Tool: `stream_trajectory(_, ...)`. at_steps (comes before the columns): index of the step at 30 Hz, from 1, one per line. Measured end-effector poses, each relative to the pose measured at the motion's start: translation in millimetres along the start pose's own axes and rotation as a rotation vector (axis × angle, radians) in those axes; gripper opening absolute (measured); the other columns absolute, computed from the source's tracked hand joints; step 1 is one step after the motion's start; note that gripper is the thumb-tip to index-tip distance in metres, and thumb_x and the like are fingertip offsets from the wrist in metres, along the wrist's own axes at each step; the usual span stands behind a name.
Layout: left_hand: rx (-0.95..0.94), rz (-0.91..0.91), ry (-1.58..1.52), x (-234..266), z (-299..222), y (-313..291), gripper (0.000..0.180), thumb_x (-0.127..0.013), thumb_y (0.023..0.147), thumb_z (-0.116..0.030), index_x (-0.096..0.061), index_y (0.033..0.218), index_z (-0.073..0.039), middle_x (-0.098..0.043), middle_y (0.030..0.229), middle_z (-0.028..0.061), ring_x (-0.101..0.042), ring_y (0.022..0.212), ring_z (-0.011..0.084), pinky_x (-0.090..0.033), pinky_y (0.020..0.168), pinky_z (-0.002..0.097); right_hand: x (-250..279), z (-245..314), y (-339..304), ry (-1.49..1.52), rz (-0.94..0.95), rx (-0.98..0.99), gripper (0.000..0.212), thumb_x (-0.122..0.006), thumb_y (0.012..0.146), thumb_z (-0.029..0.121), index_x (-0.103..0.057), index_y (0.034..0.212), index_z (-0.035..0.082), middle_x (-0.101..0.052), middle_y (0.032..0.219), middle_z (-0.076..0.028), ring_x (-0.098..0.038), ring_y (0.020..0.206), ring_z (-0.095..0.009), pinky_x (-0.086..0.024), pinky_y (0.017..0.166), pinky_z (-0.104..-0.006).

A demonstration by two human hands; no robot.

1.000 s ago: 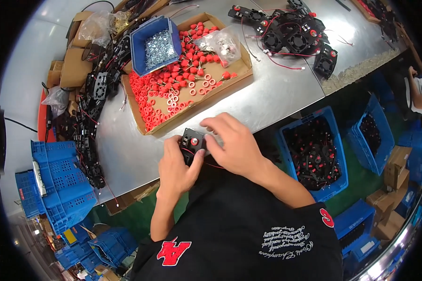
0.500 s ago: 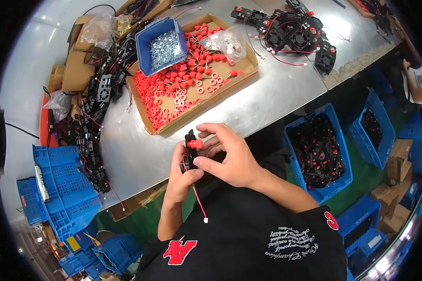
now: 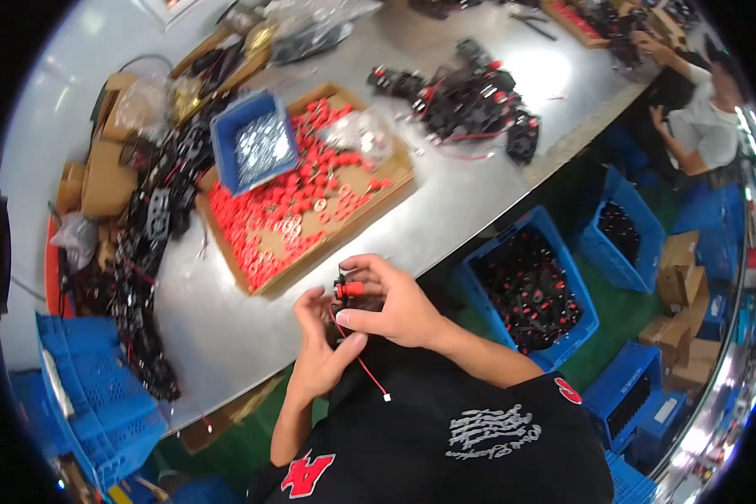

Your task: Manually assembling small red plastic rings into black electronic components at a factory workstation.

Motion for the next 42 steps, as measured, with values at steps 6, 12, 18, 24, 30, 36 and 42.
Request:
stream_trajectory(6,0.072,-0.106,-0.131,3,16,-10,0.050,-0.068,0.091,-0.013,-0.037,0.129,-0.001,-0.052,0.117,0.0115,-0.056,0.100,0.0171,-0.050,0.078,0.0284,89,70,25,-0.179,-0.548,0.367,0.062,-0.073,0.079,0.011,-0.051,0.137,0.001,-0.063,0.111,-0.004,-0.060,0.102,-0.014,-0.048,0.092,-0.0302)
stream_trajectory(12,0.186,-0.266,-0.258,12,13,-10,0.020,-0.061,0.096,-0.011,-0.051,0.112,-0.003,-0.058,0.094,0.0040,-0.057,0.079,0.0095,-0.047,0.063,0.0224,174,134,43,-0.429,-0.822,0.656,0.054,-0.071,0.086,0.004,-0.052,0.136,-0.004,-0.063,0.112,-0.007,-0.061,0.100,-0.014,-0.049,0.091,-0.0275)
stream_trajectory(18,0.196,-0.367,-0.299,17,19,-26,0.018,-0.060,0.096,-0.009,-0.051,0.111,-0.003,-0.058,0.089,0.0042,-0.058,0.074,0.0100,-0.047,0.059,0.0225,268,146,89,-1.092,-0.936,0.559,0.032,-0.056,0.098,0.023,-0.065,0.118,0.000,-0.069,0.109,-0.014,-0.064,0.102,-0.026,-0.050,0.089,-0.0363)
stream_trajectory(24,0.004,-0.499,0.317,43,16,-23,0.012,-0.064,0.093,-0.011,-0.059,0.099,-0.001,-0.062,0.080,0.0082,-0.060,0.069,0.0170,-0.049,0.060,0.0316,379,139,94,-1.589,-0.814,0.367,0.036,-0.042,0.103,0.022,-0.063,0.122,0.000,-0.060,0.128,-0.026,-0.058,0.116,-0.041,-0.044,0.102,-0.0421)
stream_trajectory(30,-0.134,-0.825,1.023,182,31,9,0.018,-0.064,0.089,-0.014,-0.062,0.098,0.002,-0.065,0.090,0.0190,-0.062,0.086,0.0364,-0.048,0.078,0.0437,288,105,18,-0.876,-1.432,0.809,0.038,-0.060,0.099,0.022,-0.061,0.125,-0.005,-0.064,0.125,-0.020,-0.063,0.110,-0.028,-0.047,0.097,-0.0364)
stream_trajectory(36,-0.059,-0.950,1.374,282,25,81,0.071,-0.077,0.082,-0.036,-0.048,0.133,0.003,-0.056,0.121,0.0191,-0.056,0.107,0.0380,-0.050,0.088,0.0452,135,7,3,-0.837,-1.061,0.795,0.023,-0.062,0.091,0.003,-0.059,0.114,-0.003,-0.062,0.104,-0.011,-0.059,0.097,-0.023,-0.048,0.090,-0.0355)
stream_trajectory(42,-0.034,-0.914,1.522,298,29,82,0.040,-0.072,0.086,-0.034,-0.056,0.105,-0.003,-0.062,0.097,0.0105,-0.063,0.092,0.0300,-0.056,0.069,0.0408,43,0,7,-0.996,-0.572,0.840,0.024,-0.063,0.085,0.000,-0.060,0.109,-0.002,-0.061,0.099,-0.014,-0.059,0.091,-0.026,-0.048,0.085,-0.0351)
Point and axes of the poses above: each hand's wrist, its own y-axis towards the middle knuckle, its own x-axis out of the back of the hand, z = x × y, the point moved 1 cm from there along y, towards the middle knuckle
